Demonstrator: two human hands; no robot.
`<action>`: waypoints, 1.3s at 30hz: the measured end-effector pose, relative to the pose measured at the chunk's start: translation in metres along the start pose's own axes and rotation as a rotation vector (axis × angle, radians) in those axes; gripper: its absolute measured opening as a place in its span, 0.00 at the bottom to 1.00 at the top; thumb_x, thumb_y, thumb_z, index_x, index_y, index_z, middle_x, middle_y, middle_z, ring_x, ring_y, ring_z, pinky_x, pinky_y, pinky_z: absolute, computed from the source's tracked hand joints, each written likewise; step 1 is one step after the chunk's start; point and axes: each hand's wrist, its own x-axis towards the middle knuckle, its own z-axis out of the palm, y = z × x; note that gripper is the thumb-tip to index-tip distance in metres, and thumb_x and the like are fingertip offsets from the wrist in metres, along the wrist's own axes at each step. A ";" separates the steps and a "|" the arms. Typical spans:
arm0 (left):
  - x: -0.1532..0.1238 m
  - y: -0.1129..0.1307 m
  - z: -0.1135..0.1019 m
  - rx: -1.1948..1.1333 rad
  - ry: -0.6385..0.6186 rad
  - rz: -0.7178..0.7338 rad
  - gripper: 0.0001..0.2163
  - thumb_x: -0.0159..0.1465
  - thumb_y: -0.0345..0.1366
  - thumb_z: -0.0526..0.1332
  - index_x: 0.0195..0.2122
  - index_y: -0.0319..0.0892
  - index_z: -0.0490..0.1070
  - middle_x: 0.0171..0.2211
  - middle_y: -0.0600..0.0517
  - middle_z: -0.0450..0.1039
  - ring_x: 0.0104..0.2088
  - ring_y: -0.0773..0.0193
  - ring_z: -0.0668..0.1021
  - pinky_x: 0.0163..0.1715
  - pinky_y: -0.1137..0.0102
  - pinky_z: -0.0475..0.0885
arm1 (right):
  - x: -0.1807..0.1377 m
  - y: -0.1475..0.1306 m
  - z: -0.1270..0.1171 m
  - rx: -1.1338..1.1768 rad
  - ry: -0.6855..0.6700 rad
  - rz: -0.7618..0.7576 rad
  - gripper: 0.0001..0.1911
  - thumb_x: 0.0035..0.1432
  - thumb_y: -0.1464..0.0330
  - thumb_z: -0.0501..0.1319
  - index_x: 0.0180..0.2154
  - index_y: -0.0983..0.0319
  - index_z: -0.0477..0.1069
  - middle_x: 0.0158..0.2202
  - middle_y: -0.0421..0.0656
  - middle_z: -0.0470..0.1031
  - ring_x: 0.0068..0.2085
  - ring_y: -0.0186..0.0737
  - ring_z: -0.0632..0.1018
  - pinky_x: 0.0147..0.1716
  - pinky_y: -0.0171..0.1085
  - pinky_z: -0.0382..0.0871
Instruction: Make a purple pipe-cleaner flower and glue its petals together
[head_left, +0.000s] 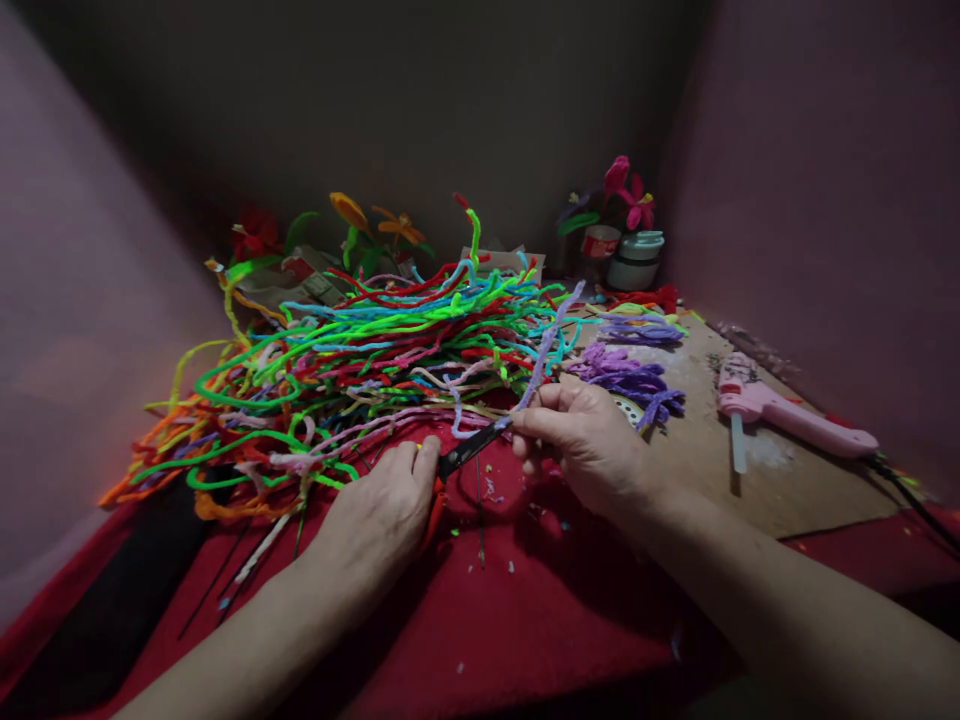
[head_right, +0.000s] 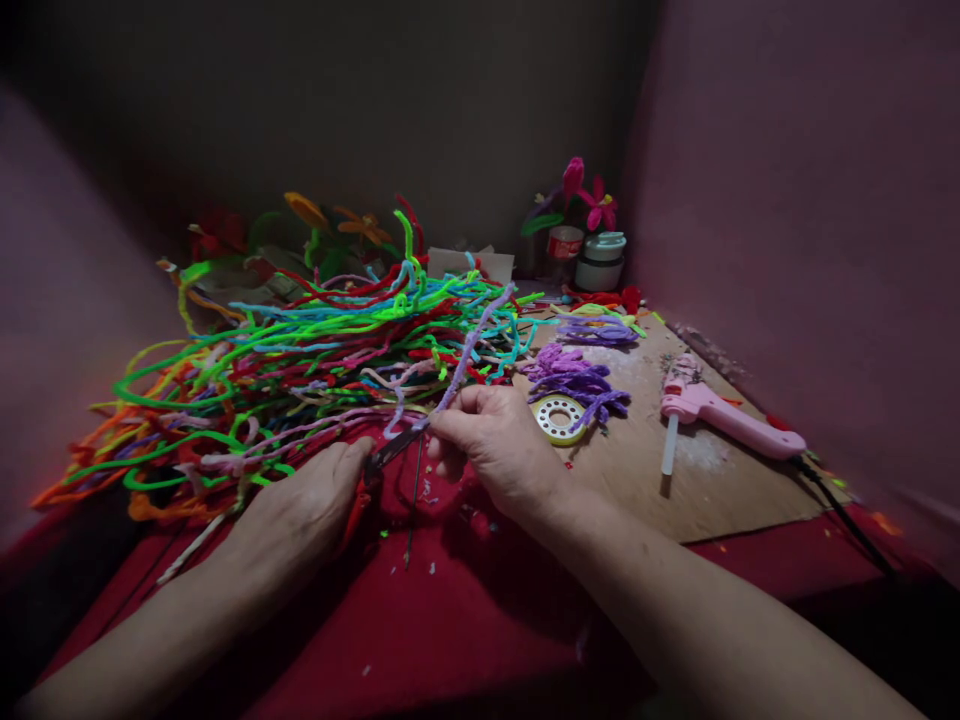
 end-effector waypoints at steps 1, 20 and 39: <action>0.000 0.001 0.000 -0.002 0.015 0.001 0.14 0.60 0.25 0.45 0.46 0.39 0.61 0.34 0.47 0.68 0.36 0.61 0.73 0.34 0.68 0.72 | 0.000 0.000 0.000 0.000 -0.007 0.003 0.10 0.44 0.70 0.62 0.17 0.65 0.64 0.15 0.37 0.69 0.14 0.27 0.68 0.12 0.28 0.60; 0.003 0.008 0.003 0.204 -0.012 0.014 0.14 0.60 0.23 0.44 0.46 0.30 0.62 0.33 0.43 0.69 0.33 0.58 0.73 0.33 0.65 0.72 | -0.001 0.007 0.005 -0.001 0.047 -0.014 0.06 0.44 0.71 0.61 0.20 0.65 0.66 0.15 0.37 0.69 0.15 0.27 0.68 0.14 0.27 0.60; -0.003 -0.003 -0.001 0.098 -0.008 -0.048 0.12 0.59 0.25 0.45 0.41 0.36 0.63 0.31 0.46 0.70 0.31 0.61 0.74 0.28 0.71 0.71 | 0.002 0.009 -0.004 -0.016 0.128 -0.180 0.05 0.48 0.71 0.59 0.22 0.64 0.67 0.16 0.37 0.69 0.17 0.28 0.67 0.18 0.31 0.60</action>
